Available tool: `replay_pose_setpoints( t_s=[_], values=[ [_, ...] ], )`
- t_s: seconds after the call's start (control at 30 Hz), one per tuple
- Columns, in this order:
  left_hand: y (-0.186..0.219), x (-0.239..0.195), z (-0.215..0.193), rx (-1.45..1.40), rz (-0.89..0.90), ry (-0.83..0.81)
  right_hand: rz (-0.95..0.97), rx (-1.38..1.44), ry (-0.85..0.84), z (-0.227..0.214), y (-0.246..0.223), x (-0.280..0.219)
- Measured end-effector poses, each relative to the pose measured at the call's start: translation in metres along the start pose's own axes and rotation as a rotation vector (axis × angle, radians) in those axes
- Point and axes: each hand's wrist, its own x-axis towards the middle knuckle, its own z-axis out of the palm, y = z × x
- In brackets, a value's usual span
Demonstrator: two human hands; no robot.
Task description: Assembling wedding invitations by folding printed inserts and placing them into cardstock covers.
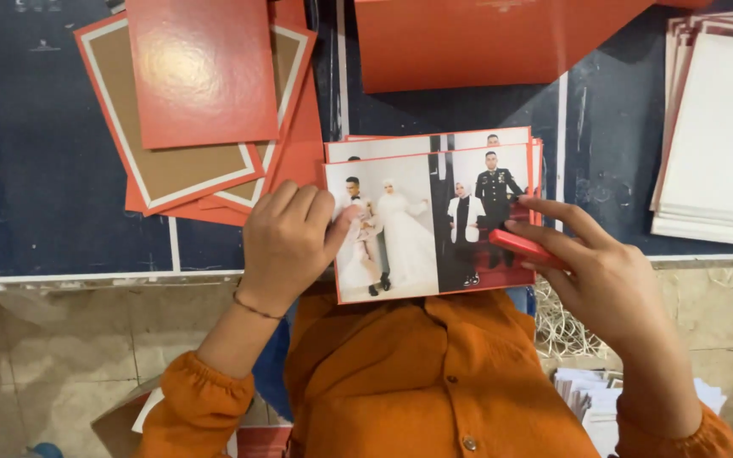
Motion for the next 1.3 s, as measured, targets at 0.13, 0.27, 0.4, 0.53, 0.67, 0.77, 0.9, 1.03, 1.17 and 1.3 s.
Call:
replay_pose_setpoints(
  t_s=[0.13,0.27,0.4,0.53,0.67,0.77,0.9,1.03,1.17,1.3],
  values=[
    [0.002,0.000,-0.003,-0.061,-0.003,0.011,0.098,0.052,-0.065,0.014,0.017,-0.011],
    [0.004,-0.002,0.006,-0.185,-0.096,-0.011,-0.009,-0.012,0.106,0.039,0.031,-0.040],
    [0.000,-0.014,0.029,-0.226,-0.138,0.060,-0.183,-0.155,0.303,0.064,0.049,-0.027],
    [0.000,-0.020,0.031,-0.265,-0.214,-0.001,-0.225,-0.188,0.445,0.053,0.059,0.045],
    [0.010,-0.017,0.022,-0.376,-0.392,-0.038,-0.337,-0.081,0.513,0.039,0.057,0.085],
    [0.018,-0.011,0.011,-0.547,-0.629,-0.092,-0.408,-0.201,0.292,0.053,0.044,0.027],
    [0.023,-0.013,0.014,-0.580,-0.790,-0.053,-0.347,-0.100,0.246,0.055,0.012,-0.006],
    [0.037,-0.011,-0.007,-0.476,-0.656,0.072,-0.300,-0.032,0.299,0.059,0.008,0.043],
    [0.055,-0.041,-0.028,-0.482,-0.546,0.009,-0.479,0.076,0.187,0.048,-0.052,0.069],
    [0.067,-0.064,-0.025,-0.627,-0.686,-0.066,-0.611,-0.093,0.141,0.060,-0.083,0.108]
  ],
)
